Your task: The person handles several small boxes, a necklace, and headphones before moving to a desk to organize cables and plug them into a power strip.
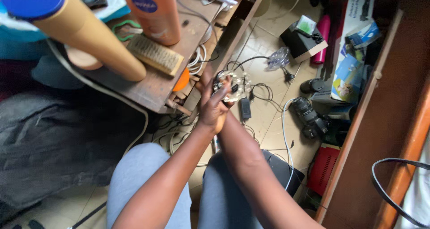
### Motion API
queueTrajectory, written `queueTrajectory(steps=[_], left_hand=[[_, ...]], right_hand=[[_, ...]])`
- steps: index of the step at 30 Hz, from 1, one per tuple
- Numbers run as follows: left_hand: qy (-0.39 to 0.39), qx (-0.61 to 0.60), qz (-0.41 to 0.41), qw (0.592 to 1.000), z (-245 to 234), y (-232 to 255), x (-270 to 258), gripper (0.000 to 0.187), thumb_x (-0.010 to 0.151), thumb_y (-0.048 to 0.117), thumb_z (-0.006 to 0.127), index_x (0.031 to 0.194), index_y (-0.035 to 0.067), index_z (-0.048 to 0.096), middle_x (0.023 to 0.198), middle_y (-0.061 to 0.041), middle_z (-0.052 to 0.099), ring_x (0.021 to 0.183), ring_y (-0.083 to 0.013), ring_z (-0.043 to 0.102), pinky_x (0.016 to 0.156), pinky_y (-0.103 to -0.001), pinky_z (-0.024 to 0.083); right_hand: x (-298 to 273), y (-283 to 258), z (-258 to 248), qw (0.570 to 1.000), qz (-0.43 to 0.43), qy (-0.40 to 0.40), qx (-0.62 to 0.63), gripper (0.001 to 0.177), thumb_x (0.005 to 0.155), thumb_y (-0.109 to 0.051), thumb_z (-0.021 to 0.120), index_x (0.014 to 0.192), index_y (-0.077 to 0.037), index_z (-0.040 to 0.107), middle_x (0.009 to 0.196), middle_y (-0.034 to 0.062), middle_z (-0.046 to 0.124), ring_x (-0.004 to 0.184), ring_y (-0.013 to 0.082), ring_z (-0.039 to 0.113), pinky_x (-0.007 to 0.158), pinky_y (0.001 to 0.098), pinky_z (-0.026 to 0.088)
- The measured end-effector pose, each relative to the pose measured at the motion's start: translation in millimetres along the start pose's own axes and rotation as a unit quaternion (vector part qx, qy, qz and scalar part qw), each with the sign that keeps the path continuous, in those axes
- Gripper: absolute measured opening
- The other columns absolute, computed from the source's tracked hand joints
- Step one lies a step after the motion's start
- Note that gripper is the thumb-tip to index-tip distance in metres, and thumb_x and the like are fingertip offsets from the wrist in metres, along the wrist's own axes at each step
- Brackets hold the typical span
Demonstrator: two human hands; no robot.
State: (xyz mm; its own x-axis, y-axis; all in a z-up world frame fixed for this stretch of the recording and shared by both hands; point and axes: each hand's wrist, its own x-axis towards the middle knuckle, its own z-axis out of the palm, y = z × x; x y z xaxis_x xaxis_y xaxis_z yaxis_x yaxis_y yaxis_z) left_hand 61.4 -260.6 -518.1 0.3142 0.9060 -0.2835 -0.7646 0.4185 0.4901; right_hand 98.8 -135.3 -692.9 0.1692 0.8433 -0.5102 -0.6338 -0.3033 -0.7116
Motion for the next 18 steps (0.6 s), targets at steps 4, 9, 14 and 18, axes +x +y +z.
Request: queueTrajectory(steps=[4,9,14,18], left_hand=[[0.018,0.032,-0.004,0.999,4,13,-8,0.055,0.094,0.013,0.071,0.144,0.018,0.049,0.117,0.000,0.060,0.099,-0.0096,0.056,0.077,-0.027,0.049],[0.012,0.035,0.008,0.999,1,22,-11,0.080,0.091,0.008,0.070,0.162,0.024,0.035,0.127,-0.004,0.057,0.105,-0.0096,0.056,0.076,-0.027,0.048],[0.040,0.026,0.003,0.999,-6,16,-3,0.073,0.090,0.009,0.069,0.155,0.024,0.041,0.122,-0.002,0.060,0.103,-0.0087,0.058,0.076,-0.025,0.049],[0.007,-0.018,-0.018,1.000,-7,7,6,0.034,0.102,0.012,0.072,0.131,0.007,0.056,0.110,-0.002,0.060,0.088,-0.0109,0.055,0.073,-0.027,0.046]], right_hand=[[-3,-29,-4,1.000,-0.009,0.019,-0.005,0.034,0.103,-0.027,0.059,0.129,-0.005,0.056,0.102,0.0136,0.070,0.084,0.0255,0.070,0.071,0.0393,0.061],[-12,-33,-11,0.999,-0.018,0.029,-0.008,0.033,0.104,-0.026,0.059,0.127,-0.004,0.056,0.102,0.0136,0.070,0.084,0.0254,0.071,0.072,0.0394,0.061],[-11,-30,-13,0.999,-0.019,0.031,-0.007,0.032,0.105,-0.025,0.059,0.126,-0.002,0.057,0.102,0.0136,0.071,0.085,0.0254,0.071,0.073,0.0395,0.061],[0,-28,-14,0.999,-0.025,0.031,-0.003,0.031,0.105,-0.025,0.059,0.125,-0.002,0.058,0.101,0.0135,0.071,0.085,0.0254,0.071,0.073,0.0396,0.061]])
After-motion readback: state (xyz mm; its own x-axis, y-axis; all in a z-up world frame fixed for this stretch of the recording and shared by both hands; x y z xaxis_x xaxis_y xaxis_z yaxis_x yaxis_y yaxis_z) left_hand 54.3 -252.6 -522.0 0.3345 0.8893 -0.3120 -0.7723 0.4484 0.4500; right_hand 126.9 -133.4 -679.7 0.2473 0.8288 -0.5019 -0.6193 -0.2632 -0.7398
